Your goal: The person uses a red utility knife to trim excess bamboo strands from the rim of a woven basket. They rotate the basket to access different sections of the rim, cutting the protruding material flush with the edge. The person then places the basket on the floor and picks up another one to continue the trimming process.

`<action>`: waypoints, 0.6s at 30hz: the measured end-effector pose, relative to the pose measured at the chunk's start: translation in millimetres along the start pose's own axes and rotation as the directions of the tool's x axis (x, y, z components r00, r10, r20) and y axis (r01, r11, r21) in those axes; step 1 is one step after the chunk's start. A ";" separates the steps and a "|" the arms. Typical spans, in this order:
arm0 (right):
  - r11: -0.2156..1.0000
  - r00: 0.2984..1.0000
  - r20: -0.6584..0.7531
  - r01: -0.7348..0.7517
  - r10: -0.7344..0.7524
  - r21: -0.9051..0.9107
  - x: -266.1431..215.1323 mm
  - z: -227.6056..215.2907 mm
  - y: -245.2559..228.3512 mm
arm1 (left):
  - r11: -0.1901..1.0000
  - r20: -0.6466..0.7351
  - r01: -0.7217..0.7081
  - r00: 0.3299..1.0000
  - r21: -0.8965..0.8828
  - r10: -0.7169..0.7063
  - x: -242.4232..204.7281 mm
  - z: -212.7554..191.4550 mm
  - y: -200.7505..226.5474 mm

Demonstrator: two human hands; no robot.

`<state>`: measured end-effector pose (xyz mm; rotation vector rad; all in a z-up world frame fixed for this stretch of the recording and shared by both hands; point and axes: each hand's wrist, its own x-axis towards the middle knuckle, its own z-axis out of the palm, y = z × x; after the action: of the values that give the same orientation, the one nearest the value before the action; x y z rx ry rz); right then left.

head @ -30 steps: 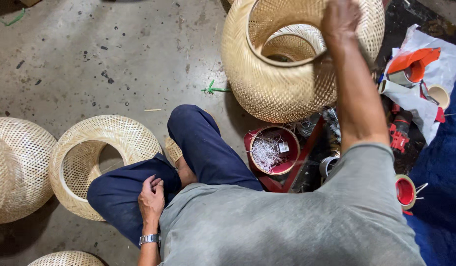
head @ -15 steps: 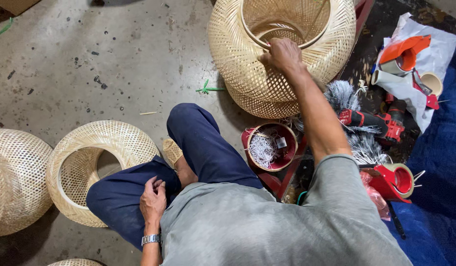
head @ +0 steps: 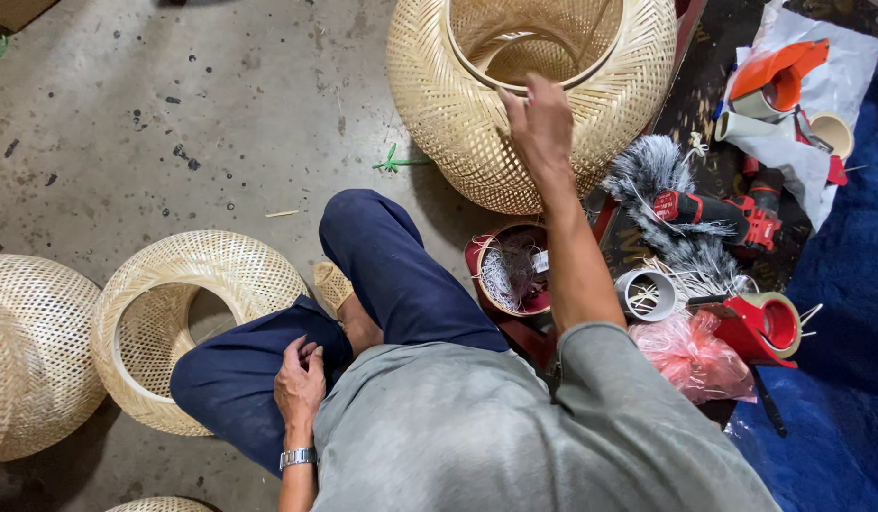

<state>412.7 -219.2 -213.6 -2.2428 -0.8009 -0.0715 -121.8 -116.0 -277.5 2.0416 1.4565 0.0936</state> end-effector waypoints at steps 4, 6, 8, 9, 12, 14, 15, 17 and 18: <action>0.124 0.755 0.534 -0.614 0.382 0.779 -73.9 -24.7 27.7 | 0.999 -0.017 -0.041 0.999 0.017 0.041 -3.4 -0.5 -1.2; -0.181 0.636 0.629 -0.624 0.448 0.760 -105.1 -13.3 35.1 | 0.997 -0.016 -0.061 0.998 0.046 0.061 -3.9 -2.2 2.8; -0.461 0.522 0.719 -0.552 0.458 0.694 -127.3 0.0 42.8 | 0.997 0.003 -0.051 0.999 0.049 0.051 -3.4 -4.2 6.2; -0.535 0.457 0.739 -0.510 0.496 0.674 -129.5 4.2 45.0 | 0.998 0.011 -0.045 0.999 0.050 0.045 -3.1 -4.3 7.4; -0.664 0.344 0.761 -0.373 0.550 0.648 -121.8 9.7 34.4 | 0.993 0.011 -0.073 0.997 0.092 0.072 -2.4 -3.3 6.7; -0.656 0.400 0.721 -0.311 0.566 0.687 -108.0 8.8 21.8 | 0.994 0.024 -0.047 0.999 0.096 0.045 -3.0 -3.4 3.7; -0.626 0.365 0.696 -0.308 0.618 0.717 -99.6 7.8 17.5 | 0.995 0.029 -0.034 0.999 0.097 0.031 -3.0 -3.4 3.7; -0.560 0.282 0.638 -0.311 0.717 0.768 -89.4 6.6 11.9 | 0.991 0.024 -0.029 0.999 0.134 0.026 -5.5 -3.4 2.1; -0.531 0.325 0.609 -0.301 0.723 0.792 -86.6 5.1 12.8 | 0.988 0.021 -0.029 0.999 0.149 0.026 -4.6 -2.6 2.0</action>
<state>349.4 -268.0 -249.6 -0.6837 0.8201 0.5690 -122.9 -119.4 -273.1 2.1765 1.4624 -0.0244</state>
